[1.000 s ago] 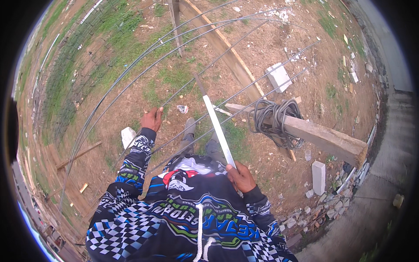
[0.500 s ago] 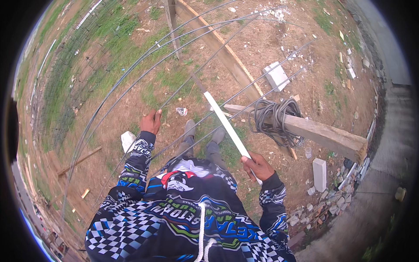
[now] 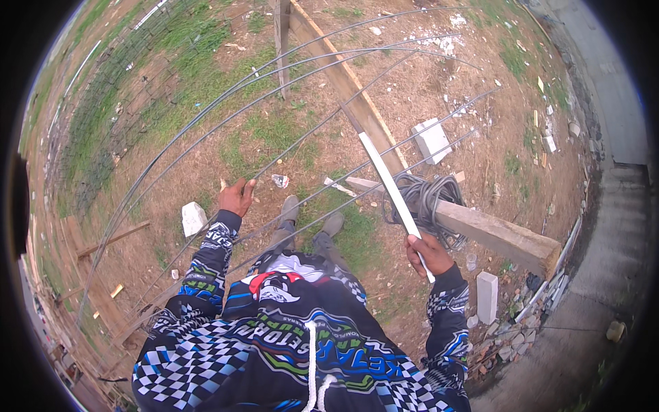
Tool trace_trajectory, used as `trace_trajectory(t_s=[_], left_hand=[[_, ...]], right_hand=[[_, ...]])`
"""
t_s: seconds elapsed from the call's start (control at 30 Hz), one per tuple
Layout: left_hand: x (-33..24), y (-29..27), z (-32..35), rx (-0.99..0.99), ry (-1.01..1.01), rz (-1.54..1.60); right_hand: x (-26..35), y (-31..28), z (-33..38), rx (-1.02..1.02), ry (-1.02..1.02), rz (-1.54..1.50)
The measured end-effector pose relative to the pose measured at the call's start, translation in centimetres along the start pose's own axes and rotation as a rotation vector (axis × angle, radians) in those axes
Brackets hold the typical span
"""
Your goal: The person repeatedly picks up thin metal rods and aligns them with a wire mesh frame on the ground, then uses a white plastic strip to secure the rods to the mesh. The person moves around the frame, adjusting and fastening multiple rods in sequence.
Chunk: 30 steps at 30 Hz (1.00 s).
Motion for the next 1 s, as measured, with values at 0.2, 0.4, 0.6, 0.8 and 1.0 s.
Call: trace_trajectory(t_s=[0.2,0.4,0.6,0.8,1.0], left_hand=[[0.5,0.3,0.1,-0.002,-0.027,0.028],[0.6,0.4,0.0,0.016,-0.04,-0.021],[-0.4,-0.6,0.3,-0.021,-0.037,-0.012],[0.1,-0.5,0.1,-0.038,-0.016,-0.025],[0.5,0.1,-0.4,-0.023,-0.028,-0.033]], right_hand=[[1.0,-0.8,0.8,0.062,0.041,0.051],[1.9,-2.2,0.2,0.086,0.033,0.055],[2.1,-1.3,0.0,0.09,0.049,0.133],[2.1,-0.6,0.1,0.001,0.063,0.123],[0.0,1.2,0.0,-0.065,0.049,0.082]])
Point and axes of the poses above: each hand's wrist, its own z-axis away from the middle knuckle, its own y-axis out of the palm, x = y × z, the point moved 7 cm from there along -z, towards the middle knuckle, and after that the axes turned 12 degrees about -y, right-handed, at the moved point
